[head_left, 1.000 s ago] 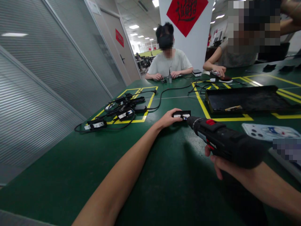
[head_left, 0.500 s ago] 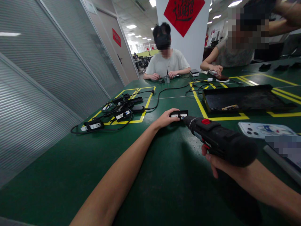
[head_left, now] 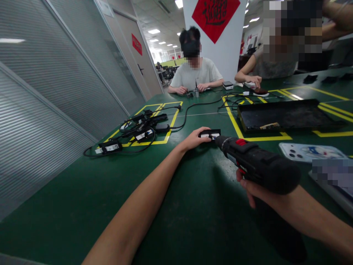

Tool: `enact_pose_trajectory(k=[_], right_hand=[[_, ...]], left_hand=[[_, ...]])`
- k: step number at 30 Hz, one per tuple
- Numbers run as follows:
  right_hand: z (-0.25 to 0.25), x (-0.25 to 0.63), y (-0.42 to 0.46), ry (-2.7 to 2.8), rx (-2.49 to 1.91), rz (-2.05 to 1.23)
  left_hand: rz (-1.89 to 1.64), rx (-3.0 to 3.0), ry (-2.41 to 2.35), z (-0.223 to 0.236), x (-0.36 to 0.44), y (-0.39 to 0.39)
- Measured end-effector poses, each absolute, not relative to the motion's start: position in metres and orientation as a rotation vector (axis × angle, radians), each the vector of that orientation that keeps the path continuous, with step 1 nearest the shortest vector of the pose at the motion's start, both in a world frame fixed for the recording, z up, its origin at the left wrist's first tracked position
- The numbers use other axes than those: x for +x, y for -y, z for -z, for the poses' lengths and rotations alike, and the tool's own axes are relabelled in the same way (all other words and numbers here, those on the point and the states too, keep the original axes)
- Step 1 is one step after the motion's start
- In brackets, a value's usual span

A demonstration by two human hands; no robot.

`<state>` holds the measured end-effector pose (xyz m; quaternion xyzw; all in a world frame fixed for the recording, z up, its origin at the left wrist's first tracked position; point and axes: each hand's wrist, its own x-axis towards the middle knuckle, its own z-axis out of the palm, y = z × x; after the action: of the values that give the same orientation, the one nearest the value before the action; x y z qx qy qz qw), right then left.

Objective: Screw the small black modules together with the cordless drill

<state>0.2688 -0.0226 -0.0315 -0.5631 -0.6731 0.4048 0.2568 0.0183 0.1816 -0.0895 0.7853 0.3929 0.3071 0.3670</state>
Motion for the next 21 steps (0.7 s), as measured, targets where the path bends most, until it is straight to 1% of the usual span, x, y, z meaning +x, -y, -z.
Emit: enact_pose_trajectory(k=[3,10,15,21], right_hand=[[0.033,0.27,0.02,1.826,-1.594,-1.196],[0.024,0.266,0.022,1.78,-1.639,-1.254],[0.016,0.265,0.024,1.818,-1.634,-1.226],[0.024,0.269,0.021,1.863,-1.601,-1.194]], left_hand=[[-0.796,2.014,-0.994,0.09,0.018,-0.182],[-0.783,1.984,-1.011,0.088,0.018,-0.181],[-0.76,1.949,-1.029,0.087,0.019,-0.181],[-0.776,1.936,-0.984,0.088,0.018,-0.181]])
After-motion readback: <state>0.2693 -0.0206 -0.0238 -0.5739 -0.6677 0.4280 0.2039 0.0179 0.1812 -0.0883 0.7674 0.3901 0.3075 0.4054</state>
